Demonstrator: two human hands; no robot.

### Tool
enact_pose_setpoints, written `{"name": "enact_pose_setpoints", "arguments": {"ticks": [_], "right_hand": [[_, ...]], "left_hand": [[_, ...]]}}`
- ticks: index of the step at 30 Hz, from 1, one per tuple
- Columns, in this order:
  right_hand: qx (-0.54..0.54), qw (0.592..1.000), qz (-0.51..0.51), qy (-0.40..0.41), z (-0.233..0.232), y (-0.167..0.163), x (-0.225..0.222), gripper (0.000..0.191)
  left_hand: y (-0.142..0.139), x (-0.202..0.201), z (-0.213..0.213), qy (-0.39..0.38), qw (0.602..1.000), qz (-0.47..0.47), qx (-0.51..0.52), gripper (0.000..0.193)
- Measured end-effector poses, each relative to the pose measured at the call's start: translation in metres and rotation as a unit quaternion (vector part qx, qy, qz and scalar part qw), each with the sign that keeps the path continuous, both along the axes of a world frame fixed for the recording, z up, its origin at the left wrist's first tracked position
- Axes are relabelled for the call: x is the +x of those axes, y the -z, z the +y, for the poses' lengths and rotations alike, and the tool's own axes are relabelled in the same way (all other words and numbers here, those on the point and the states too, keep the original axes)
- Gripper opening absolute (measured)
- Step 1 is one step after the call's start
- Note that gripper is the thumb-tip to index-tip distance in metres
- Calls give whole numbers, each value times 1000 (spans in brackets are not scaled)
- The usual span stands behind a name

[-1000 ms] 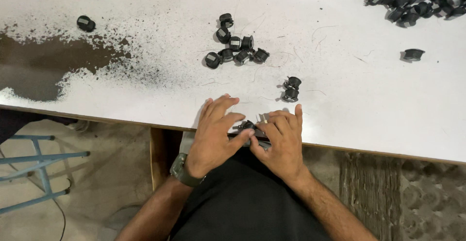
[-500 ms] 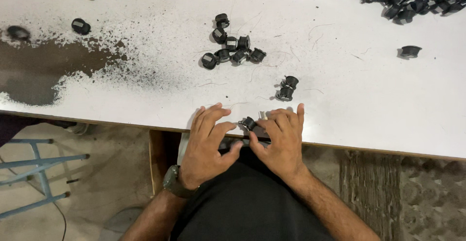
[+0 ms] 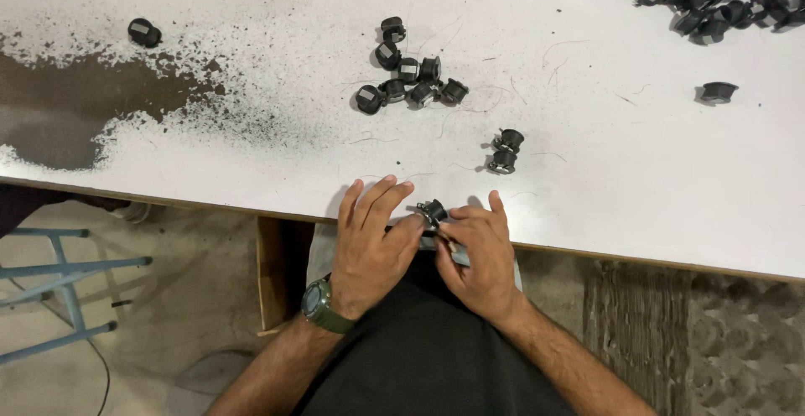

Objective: The person repeatedly picks up small black mechanical parts from a white table and uses a small rectangular tool to press or adjust them. The person handles the parts one at a time, placing each adjusted part into a growing pile on the table.

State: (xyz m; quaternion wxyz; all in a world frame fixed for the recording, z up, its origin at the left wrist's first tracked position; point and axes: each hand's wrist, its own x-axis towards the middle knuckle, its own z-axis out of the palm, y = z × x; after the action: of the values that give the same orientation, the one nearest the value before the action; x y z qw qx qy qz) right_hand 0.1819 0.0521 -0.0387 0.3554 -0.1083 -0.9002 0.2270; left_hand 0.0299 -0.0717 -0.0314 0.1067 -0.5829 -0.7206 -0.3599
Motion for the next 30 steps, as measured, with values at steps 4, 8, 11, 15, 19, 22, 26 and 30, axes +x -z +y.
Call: {"name": "enact_pose_setpoints", "arguments": {"ticks": [4,8,11,15,19,22,26,30], "right_hand": [[0,1000,-2,5,0,-2,-2,37],[-7,1000,-11,-2,-1,-1,-3,37],[-12,1000,-8,5,-1,1,-3,36],[-3,1000,-5,4,0,3,-2,35],[-4,1000,-7,-4,0,5,-3,34],[-7,1000,-1,4,-2,7,-3,34],[3,1000,8,3,-2,10,-3,36],[22,998,38,-35,-2,15,2,37]], "left_hand": [[5,0,0,2,1000,-27,6,17],[9,-2,2,13,999,24,30,16],[10,-3,1,32,997,60,19,19],[10,0,4,17,998,50,39,14],[10,0,6,-3,999,-24,26,9],[9,-1,6,0,996,-92,-17,8],[8,0,6,10,987,-154,-50,6],[8,0,7,15,986,-161,-43,3]]}}
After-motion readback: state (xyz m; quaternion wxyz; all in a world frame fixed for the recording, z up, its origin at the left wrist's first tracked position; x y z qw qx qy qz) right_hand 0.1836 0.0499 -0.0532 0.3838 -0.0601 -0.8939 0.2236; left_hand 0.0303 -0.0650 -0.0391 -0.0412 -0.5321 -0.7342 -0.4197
